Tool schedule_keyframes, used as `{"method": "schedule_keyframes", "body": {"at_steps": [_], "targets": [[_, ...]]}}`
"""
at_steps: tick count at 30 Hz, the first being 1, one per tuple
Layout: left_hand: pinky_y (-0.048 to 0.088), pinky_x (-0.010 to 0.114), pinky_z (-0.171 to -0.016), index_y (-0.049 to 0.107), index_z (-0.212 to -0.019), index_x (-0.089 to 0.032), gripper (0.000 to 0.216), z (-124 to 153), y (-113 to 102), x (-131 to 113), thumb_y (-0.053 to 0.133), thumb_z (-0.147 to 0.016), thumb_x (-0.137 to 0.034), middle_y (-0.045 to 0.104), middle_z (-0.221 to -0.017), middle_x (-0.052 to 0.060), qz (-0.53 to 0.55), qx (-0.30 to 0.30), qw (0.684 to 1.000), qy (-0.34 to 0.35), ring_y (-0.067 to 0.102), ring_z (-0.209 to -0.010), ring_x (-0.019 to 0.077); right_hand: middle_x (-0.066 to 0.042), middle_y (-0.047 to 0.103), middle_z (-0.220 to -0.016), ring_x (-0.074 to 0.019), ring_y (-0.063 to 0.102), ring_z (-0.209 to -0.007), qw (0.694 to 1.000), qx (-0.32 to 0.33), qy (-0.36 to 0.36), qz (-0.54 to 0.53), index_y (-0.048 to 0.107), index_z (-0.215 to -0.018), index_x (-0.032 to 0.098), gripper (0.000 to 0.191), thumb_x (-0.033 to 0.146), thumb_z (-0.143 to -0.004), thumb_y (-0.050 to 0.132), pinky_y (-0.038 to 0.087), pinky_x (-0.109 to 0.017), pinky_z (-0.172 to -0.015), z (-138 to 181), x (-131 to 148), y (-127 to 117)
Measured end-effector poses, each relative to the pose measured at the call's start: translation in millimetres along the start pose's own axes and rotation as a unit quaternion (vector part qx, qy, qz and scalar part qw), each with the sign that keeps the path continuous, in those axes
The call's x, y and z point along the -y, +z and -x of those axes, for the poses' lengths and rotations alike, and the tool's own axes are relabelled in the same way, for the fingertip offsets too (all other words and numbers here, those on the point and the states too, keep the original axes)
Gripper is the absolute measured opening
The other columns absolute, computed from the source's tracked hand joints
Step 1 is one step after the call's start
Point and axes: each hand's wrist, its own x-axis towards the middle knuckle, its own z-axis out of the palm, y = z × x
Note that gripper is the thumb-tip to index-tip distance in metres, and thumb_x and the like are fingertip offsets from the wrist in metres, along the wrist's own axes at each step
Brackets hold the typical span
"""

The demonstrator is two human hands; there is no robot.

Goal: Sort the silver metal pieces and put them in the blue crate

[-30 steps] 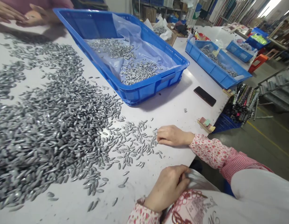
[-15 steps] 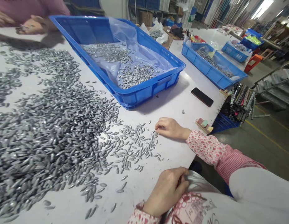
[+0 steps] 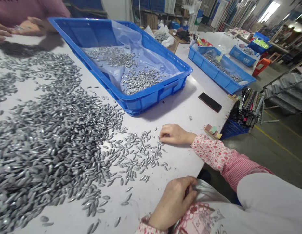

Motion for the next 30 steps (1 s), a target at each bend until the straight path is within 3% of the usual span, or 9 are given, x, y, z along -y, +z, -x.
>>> {"method": "schedule_keyframes", "body": {"at_steps": [3, 7, 11, 16, 21, 25, 30], "targets": [[0.041, 0.023, -0.072, 0.066, -0.101, -0.021, 0.021, -0.3, -0.5, -0.4, 0.055, -0.084, -0.014, 0.066, -0.079, -0.002, 0.001, 0.001, 1.0, -0.002, 0.061, -0.075, 0.0159, -0.001, 0.063, -0.083, -0.0148, 0.055, -0.082, 0.996, 0.051, -0.068, 0.024, 0.067, -0.085, 0.018, 0.01, 0.026, -0.089, 0.066, 0.039, -0.025, -0.074, 11.3, 1.9, -1.4], [0.041, 0.023, -0.072, 0.066, -0.102, -0.022, 0.021, -0.9, -0.7, 0.2, 0.055, -0.084, -0.015, 0.067, -0.079, -0.002, -0.003, 0.001, 1.0, 0.0, 0.061, -0.075, 0.0165, -0.004, 0.064, -0.085, -0.0161, 0.055, -0.084, 0.991, 0.044, -0.104, 0.075, 0.067, -0.089, 0.017, 0.021, 0.028, -0.098, 0.052, 0.039, -0.027, -0.078, 20.7, 4.8, 3.6], [0.041, 0.023, -0.072, 0.066, -0.103, -0.022, 0.022, -1.1, 0.5, 1.4, 0.055, -0.085, -0.015, 0.066, -0.078, -0.003, -0.001, -0.003, 1.0, 0.003, 0.061, -0.074, 0.0158, -0.004, 0.065, -0.084, -0.0159, 0.056, -0.082, 0.997, 0.012, -0.049, 0.066, 0.067, -0.086, 0.017, 0.019, 0.031, -0.095, 0.058, 0.039, -0.027, -0.075, 22.1, 3.2, 5.9], [0.04, 0.023, -0.072, 0.065, -0.102, -0.022, 0.021, -1.8, 1.3, 0.4, 0.055, -0.085, -0.015, 0.065, -0.077, -0.003, 0.002, -0.002, 1.0, 0.002, 0.06, -0.074, 0.0153, -0.004, 0.065, -0.088, -0.0156, 0.057, -0.086, 0.998, -0.054, 0.007, 0.03, 0.067, -0.088, 0.016, 0.01, 0.022, -0.093, 0.06, 0.041, -0.026, -0.081, 17.8, -5.4, -0.8], [0.04, 0.023, -0.072, 0.065, -0.101, -0.021, 0.021, -1.7, 0.7, -0.9, 0.056, -0.084, -0.015, 0.064, -0.077, -0.003, 0.001, -0.001, 1.0, -0.001, 0.059, -0.073, 0.015, -0.005, 0.064, -0.095, -0.0177, 0.056, -0.092, 0.999, -0.002, -0.023, 0.036, 0.068, -0.096, 0.017, 0.012, 0.016, -0.085, 0.066, 0.042, -0.027, -0.079, 13.3, -4.5, -3.5], [0.04, 0.023, -0.072, 0.065, -0.103, -0.022, 0.022, -0.8, 0.5, -0.2, 0.056, -0.084, -0.015, 0.064, -0.076, -0.004, 0.004, 0.0, 1.0, -0.001, 0.059, -0.073, 0.0147, -0.003, 0.063, -0.087, -0.0167, 0.054, -0.087, 0.999, 0.004, -0.006, 0.045, 0.067, -0.083, 0.017, 0.006, 0.018, -0.087, 0.063, 0.041, -0.027, -0.076, 10.3, -0.7, -0.7], [0.039, 0.022, -0.072, 0.065, -0.102, -0.022, 0.021, -0.6, 0.2, 1.2, 0.056, -0.084, -0.015, 0.064, -0.077, -0.004, 0.006, -0.002, 1.0, 0.003, 0.059, -0.073, 0.0141, -0.002, 0.063, -0.086, -0.0148, 0.055, -0.084, 0.999, -0.01, 0.04, 0.029, 0.067, -0.082, 0.016, 0.008, 0.02, -0.088, 0.064, 0.039, -0.026, -0.074, 7.3, -4.1, 0.7]]}}
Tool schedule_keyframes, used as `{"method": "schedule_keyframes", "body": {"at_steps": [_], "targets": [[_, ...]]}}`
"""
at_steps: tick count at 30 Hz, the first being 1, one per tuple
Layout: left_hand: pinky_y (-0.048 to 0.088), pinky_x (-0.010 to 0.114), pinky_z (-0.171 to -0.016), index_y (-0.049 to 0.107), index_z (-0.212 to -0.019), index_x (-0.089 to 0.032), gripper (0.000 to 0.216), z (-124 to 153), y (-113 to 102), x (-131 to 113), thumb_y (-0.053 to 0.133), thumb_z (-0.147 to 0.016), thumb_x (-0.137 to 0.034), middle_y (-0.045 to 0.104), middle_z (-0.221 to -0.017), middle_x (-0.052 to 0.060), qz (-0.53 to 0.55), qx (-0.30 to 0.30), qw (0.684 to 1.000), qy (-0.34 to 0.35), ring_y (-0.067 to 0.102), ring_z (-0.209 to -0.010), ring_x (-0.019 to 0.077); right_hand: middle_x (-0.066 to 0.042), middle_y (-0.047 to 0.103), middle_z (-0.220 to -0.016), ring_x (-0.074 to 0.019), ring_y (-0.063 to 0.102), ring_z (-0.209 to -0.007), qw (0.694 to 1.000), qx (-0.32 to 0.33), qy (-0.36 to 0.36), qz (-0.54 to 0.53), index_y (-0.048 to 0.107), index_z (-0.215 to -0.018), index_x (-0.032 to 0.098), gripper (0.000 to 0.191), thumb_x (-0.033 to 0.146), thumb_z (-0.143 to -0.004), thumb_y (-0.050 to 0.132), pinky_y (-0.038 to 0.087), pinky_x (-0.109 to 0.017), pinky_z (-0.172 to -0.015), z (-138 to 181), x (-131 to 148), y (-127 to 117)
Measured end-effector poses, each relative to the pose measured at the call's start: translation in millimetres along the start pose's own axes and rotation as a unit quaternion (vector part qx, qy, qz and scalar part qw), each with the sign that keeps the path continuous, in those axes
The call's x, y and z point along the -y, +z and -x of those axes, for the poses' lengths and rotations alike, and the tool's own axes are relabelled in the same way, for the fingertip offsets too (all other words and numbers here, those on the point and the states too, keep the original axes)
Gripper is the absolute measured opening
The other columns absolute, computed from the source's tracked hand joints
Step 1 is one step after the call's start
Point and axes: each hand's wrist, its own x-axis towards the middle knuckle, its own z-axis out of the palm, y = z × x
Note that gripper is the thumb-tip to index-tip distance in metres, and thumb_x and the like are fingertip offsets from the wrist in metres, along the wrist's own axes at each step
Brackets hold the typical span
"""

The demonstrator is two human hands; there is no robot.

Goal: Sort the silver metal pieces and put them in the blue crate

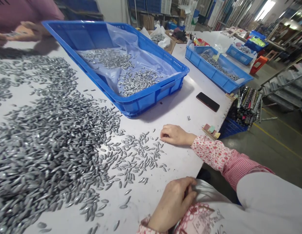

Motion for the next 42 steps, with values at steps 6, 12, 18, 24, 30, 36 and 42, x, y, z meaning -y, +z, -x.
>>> {"method": "schedule_keyframes", "body": {"at_steps": [6, 12, 18, 24, 30, 36, 42], "targets": [[0.039, 0.022, -0.073, 0.066, -0.103, -0.022, 0.022, -0.7, -0.3, -1.0, 0.056, -0.084, -0.015, 0.064, -0.077, -0.003, 0.001, -0.001, 1.0, 0.0, 0.059, -0.074, 0.0149, -0.004, 0.063, -0.087, -0.0158, 0.056, -0.085, 0.998, -0.053, 0.012, -0.012, 0.067, -0.085, 0.016, 0.012, 0.022, -0.093, 0.059, 0.042, -0.027, -0.08, -6.5, -4.4, 5.7], [0.039, 0.022, -0.073, 0.066, -0.101, -0.021, 0.022, -0.5, -0.3, -1.5, 0.056, -0.083, -0.013, 0.065, -0.077, -0.004, 0.007, -0.001, 1.0, -0.002, 0.059, -0.072, 0.014, -0.011, 0.063, -0.108, -0.0222, 0.052, -0.104, 0.995, -0.091, -0.04, -0.012, 0.063, -0.108, 0.012, 0.019, 0.022, -0.092, 0.059, 0.042, -0.037, -0.098, -17.9, -3.3, 8.8], [0.039, 0.022, -0.072, 0.067, -0.101, -0.021, 0.023, 0.3, 0.3, -0.2, 0.057, -0.082, -0.013, 0.064, -0.076, -0.004, 0.016, -0.004, 1.0, -0.006, 0.057, -0.069, 0.0133, -0.006, 0.064, -0.094, -0.0184, 0.055, -0.092, 0.997, -0.001, -0.063, -0.043, 0.064, -0.094, 0.014, 0.007, 0.015, -0.089, 0.061, 0.044, -0.032, -0.089, -25.1, 1.0, 8.7], [0.039, 0.021, -0.069, 0.068, -0.102, -0.02, 0.025, -0.6, -2.4, -0.1, 0.057, -0.081, -0.012, 0.063, -0.072, -0.004, 0.053, -0.01, 0.999, -0.005, 0.055, -0.065, 0.0124, -0.005, 0.062, -0.092, -0.0176, 0.054, -0.088, 0.997, 0.036, -0.071, 0.011, 0.065, -0.088, 0.016, 0.008, 0.02, -0.092, 0.059, 0.042, -0.029, -0.079, -36.0, 0.3, 4.4], [0.039, 0.02, -0.065, 0.069, -0.101, -0.019, 0.026, -0.7, -2.3, 4.0, 0.057, -0.08, -0.011, 0.062, -0.07, -0.004, 0.098, -0.021, 0.995, 0.001, 0.053, -0.062, 0.0114, -0.006, 0.062, -0.09, -0.0186, 0.053, -0.086, 0.994, 0.01, -0.106, 0.002, 0.064, -0.09, 0.015, 0.013, 0.022, -0.095, 0.054, 0.044, -0.031, -0.08, -42.0, 2.9, 7.3], [0.04, 0.019, -0.063, 0.07, -0.099, -0.017, 0.023, 0.2, -3.9, 5.7, 0.058, -0.081, -0.011, 0.06, -0.066, -0.004, 0.13, -0.033, 0.991, 0.005, 0.053, -0.059, 0.0111, -0.019, 0.055, -0.132, -0.0278, 0.045, -0.127, 0.98, -0.02, -0.19, -0.049, 0.056, -0.124, 0.011, 0.04, 0.037, -0.094, 0.058, 0.037, -0.049, -0.109, -58.9, 16.6, 21.2], [0.041, 0.019, -0.063, 0.071, -0.099, -0.017, 0.022, 0.4, -5.7, 9.6, 0.06, -0.082, -0.01, 0.06, -0.065, -0.004, 0.145, -0.048, 0.988, 0.011, 0.053, -0.058, 0.011, -0.014, 0.06, -0.13, -0.0207, 0.052, -0.125, 0.94, 0.109, -0.283, -0.156, 0.059, -0.121, 0.016, 0.037, 0.042, -0.095, 0.056, 0.042, -0.043, -0.108, -60.1, 31.7, 22.3]]}}
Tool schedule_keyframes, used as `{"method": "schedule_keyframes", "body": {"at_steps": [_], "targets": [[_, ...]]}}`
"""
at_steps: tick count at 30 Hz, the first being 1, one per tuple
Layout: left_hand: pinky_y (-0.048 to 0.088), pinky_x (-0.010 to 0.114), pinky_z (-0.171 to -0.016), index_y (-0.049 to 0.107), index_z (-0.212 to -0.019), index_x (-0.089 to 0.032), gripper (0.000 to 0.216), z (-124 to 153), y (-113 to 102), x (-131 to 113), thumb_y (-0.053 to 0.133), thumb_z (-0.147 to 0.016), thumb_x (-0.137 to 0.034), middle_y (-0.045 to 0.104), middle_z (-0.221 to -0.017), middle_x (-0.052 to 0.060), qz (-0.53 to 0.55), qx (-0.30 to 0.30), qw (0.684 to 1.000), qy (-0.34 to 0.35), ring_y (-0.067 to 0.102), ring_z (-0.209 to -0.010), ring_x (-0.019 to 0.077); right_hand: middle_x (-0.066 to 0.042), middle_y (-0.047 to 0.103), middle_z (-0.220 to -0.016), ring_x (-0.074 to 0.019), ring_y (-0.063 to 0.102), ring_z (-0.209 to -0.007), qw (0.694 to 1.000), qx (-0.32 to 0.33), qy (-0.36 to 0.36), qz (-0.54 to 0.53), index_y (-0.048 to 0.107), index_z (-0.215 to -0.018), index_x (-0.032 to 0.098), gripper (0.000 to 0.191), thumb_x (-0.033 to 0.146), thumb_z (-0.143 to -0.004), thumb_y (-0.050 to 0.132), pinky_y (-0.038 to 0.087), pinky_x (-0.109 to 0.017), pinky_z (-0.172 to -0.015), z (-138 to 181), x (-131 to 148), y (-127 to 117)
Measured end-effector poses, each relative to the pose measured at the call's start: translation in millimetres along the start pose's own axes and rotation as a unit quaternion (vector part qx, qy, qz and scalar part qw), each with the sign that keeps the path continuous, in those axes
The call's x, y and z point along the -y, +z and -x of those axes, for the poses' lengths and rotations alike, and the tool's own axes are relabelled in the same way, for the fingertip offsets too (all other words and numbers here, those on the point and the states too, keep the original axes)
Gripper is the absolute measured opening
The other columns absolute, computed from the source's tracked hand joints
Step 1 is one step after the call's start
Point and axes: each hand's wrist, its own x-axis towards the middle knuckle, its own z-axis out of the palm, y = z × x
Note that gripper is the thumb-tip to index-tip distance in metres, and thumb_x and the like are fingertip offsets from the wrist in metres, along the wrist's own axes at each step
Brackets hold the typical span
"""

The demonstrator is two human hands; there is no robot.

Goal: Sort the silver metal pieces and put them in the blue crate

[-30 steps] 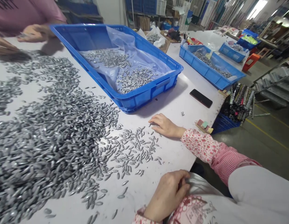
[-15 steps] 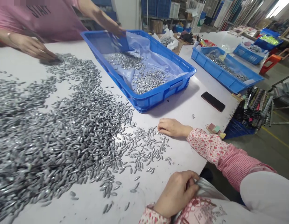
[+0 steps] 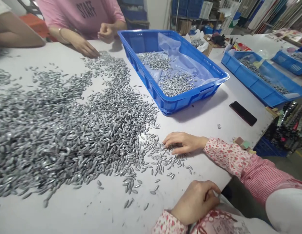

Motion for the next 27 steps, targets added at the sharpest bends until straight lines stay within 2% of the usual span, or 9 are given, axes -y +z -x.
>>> {"method": "schedule_keyframes", "body": {"at_steps": [2, 4, 8, 10, 12, 15, 18, 22, 27], "targets": [[0.042, 0.018, -0.064, 0.072, -0.099, -0.017, 0.022, -0.1, 0.0, 0.8, 0.061, -0.081, -0.01, 0.061, -0.065, -0.004, -0.001, -0.004, 1.0, 0.007, 0.054, -0.058, 0.0109, -0.015, 0.062, -0.127, -0.0204, 0.054, -0.123, 0.999, -0.033, 0.003, 0.002, 0.06, -0.12, 0.015, 0.036, 0.041, -0.095, 0.056, 0.043, -0.043, -0.108, -3.4, 0.9, -1.5], [0.043, 0.018, -0.066, 0.072, -0.099, -0.018, 0.022, -0.3, 0.4, 1.2, 0.063, -0.081, -0.009, 0.063, -0.066, -0.004, -0.004, -0.007, 1.0, 0.012, 0.056, -0.059, 0.0109, -0.017, 0.055, -0.137, -0.023, 0.047, -0.132, 0.999, -0.035, 0.0, 0.041, 0.058, -0.125, 0.013, 0.043, 0.043, -0.094, 0.058, 0.036, -0.047, -0.113, -10.8, 1.4, 0.1], [0.045, 0.018, -0.07, 0.072, -0.1, -0.018, 0.022, -0.7, 1.4, 2.1, 0.064, -0.081, -0.01, 0.066, -0.07, -0.003, -0.025, -0.005, 1.0, 0.012, 0.06, -0.063, 0.0117, -0.018, 0.037, -0.153, -0.0269, 0.029, -0.146, 0.994, 0.055, -0.013, 0.094, 0.049, -0.137, 0.014, 0.06, 0.05, -0.09, 0.061, 0.026, -0.051, -0.119, -30.2, 7.0, 13.1], [0.046, 0.019, -0.072, 0.072, -0.101, -0.018, 0.022, -0.9, 1.9, 3.0, 0.065, -0.082, -0.01, 0.067, -0.071, -0.003, -0.035, -0.003, 0.999, 0.014, 0.061, -0.065, 0.0119, -0.017, 0.041, -0.151, -0.027, 0.031, -0.144, 0.993, 0.084, -0.032, 0.079, 0.052, -0.134, 0.014, 0.058, 0.05, -0.089, 0.062, 0.027, -0.05, -0.118, -34.2, 11.4, 17.2], [0.046, 0.019, -0.072, 0.072, -0.101, -0.018, 0.022, -1.2, 2.4, 4.0, 0.065, -0.082, -0.01, 0.067, -0.072, -0.003, -0.042, -0.005, 0.999, 0.022, 0.062, -0.066, 0.012, -0.015, 0.053, -0.141, -0.0238, 0.041, -0.137, 0.993, 0.101, -0.058, 0.031, 0.058, -0.127, 0.016, 0.045, 0.044, -0.093, 0.059, 0.033, -0.046, -0.116, -29.9, 14.4, 14.5], [0.045, 0.019, -0.072, 0.072, -0.1, -0.018, 0.022, -1.2, 3.2, 4.1, 0.063, -0.081, -0.01, 0.068, -0.072, -0.002, -0.064, -0.016, 0.997, 0.033, 0.063, -0.067, 0.0127, -0.014, 0.058, -0.132, -0.0207, 0.049, -0.129, 0.998, 0.051, -0.041, -0.022, 0.057, -0.127, 0.017, 0.04, 0.042, -0.095, 0.056, 0.038, -0.044, -0.112, -7.0, 14.0, -0.9], [0.045, 0.019, -0.072, 0.071, -0.099, -0.018, 0.023, -1.1, 4.5, 2.1, 0.061, -0.081, -0.009, 0.069, -0.073, -0.002, -0.076, -0.022, 0.996, 0.033, 0.064, -0.068, 0.013, -0.018, 0.046, -0.144, -0.0256, 0.039, -0.138, 0.999, -0.028, 0.033, 0.009, 0.044, -0.141, 0.017, 0.066, 0.052, -0.088, 0.063, 0.033, -0.049, -0.115, 27.7, 11.4, -17.6], [0.045, 0.02, -0.072, 0.071, -0.098, -0.019, 0.022, -1.3, 5.8, -1.8, 0.06, -0.081, -0.01, 0.069, -0.071, -0.003, -0.085, -0.019, 0.996, 0.023, 0.063, -0.065, 0.0133, -0.022, 0.024, -0.157, -0.0327, 0.02, -0.148, 0.989, 0.023, 0.108, 0.102, 0.022, -0.153, 0.016, 0.106, 0.063, -0.073, 0.073, 0.023, -0.054, -0.119, 62.3, 13.3, -19.1], [0.045, 0.021, -0.071, 0.071, -0.098, -0.019, 0.022, -2.2, 4.8, -6.4, 0.059, -0.081, -0.011, 0.069, -0.07, -0.003, -0.094, -0.008, 0.995, 0.016, 0.063, -0.064, 0.0141, -0.026, 0.011, -0.16, -0.0362, 0.007, -0.15, 0.982, 0.056, 0.089, 0.156, 0.017, -0.153, 0.011, 0.117, 0.073, -0.069, 0.069, 0.017, -0.056, -0.12, 50.0, 22.9, 10.3]]}}
